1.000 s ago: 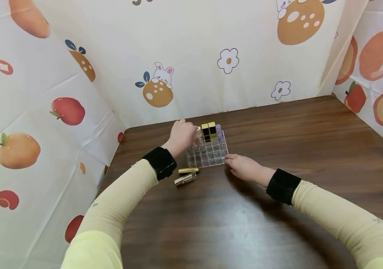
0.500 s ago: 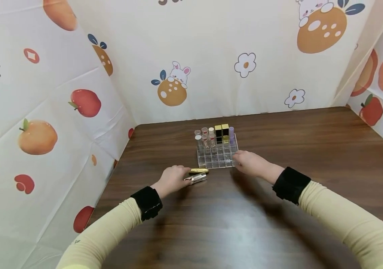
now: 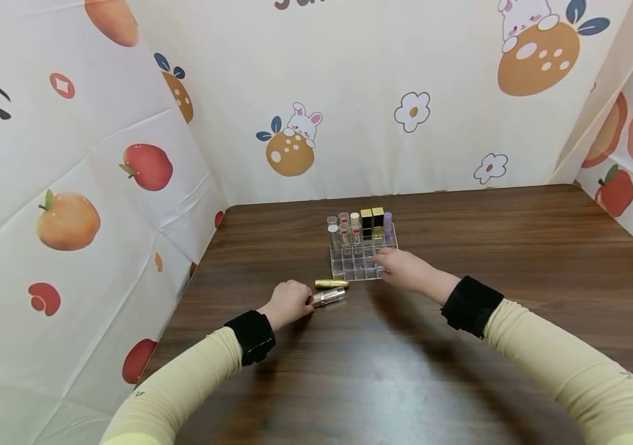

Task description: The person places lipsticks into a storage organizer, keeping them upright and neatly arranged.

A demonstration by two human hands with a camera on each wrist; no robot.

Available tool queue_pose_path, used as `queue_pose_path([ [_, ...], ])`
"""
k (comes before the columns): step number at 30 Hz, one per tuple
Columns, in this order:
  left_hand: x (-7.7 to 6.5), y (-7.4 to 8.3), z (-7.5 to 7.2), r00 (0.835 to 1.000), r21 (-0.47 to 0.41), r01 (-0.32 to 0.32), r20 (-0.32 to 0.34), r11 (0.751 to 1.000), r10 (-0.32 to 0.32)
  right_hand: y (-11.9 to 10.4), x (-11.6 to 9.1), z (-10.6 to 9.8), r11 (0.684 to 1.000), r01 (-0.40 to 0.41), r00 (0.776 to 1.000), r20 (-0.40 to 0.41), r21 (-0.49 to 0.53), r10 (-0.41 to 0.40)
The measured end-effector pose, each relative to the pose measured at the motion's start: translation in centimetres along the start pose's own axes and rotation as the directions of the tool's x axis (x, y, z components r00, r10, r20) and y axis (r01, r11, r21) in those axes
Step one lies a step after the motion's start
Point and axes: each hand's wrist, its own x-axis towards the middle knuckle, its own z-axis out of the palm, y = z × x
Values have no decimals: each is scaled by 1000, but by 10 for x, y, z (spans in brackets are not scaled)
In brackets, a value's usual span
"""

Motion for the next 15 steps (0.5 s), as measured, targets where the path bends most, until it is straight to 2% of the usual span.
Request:
queue_pose_path([
  [4, 2, -3, -3, 1000, -17, -6, 10, 1000, 6, -2, 0, 2, 1000, 2, 1000, -1, 5, -2],
  [7, 3, -3, -11, 999, -66, -8, 33, 998, 10, -3, 0, 4, 999, 20, 1000, -11, 29, -20],
  [11, 6, 3, -23, 999, -201, -3, 44, 980, 12, -3, -1, 9, 982, 47, 998, -47, 182, -39],
  [15, 9, 11, -30, 999, -373, 36, 37, 927, -24, -4, -2, 11, 914, 14, 995, -92, 404, 25],
])
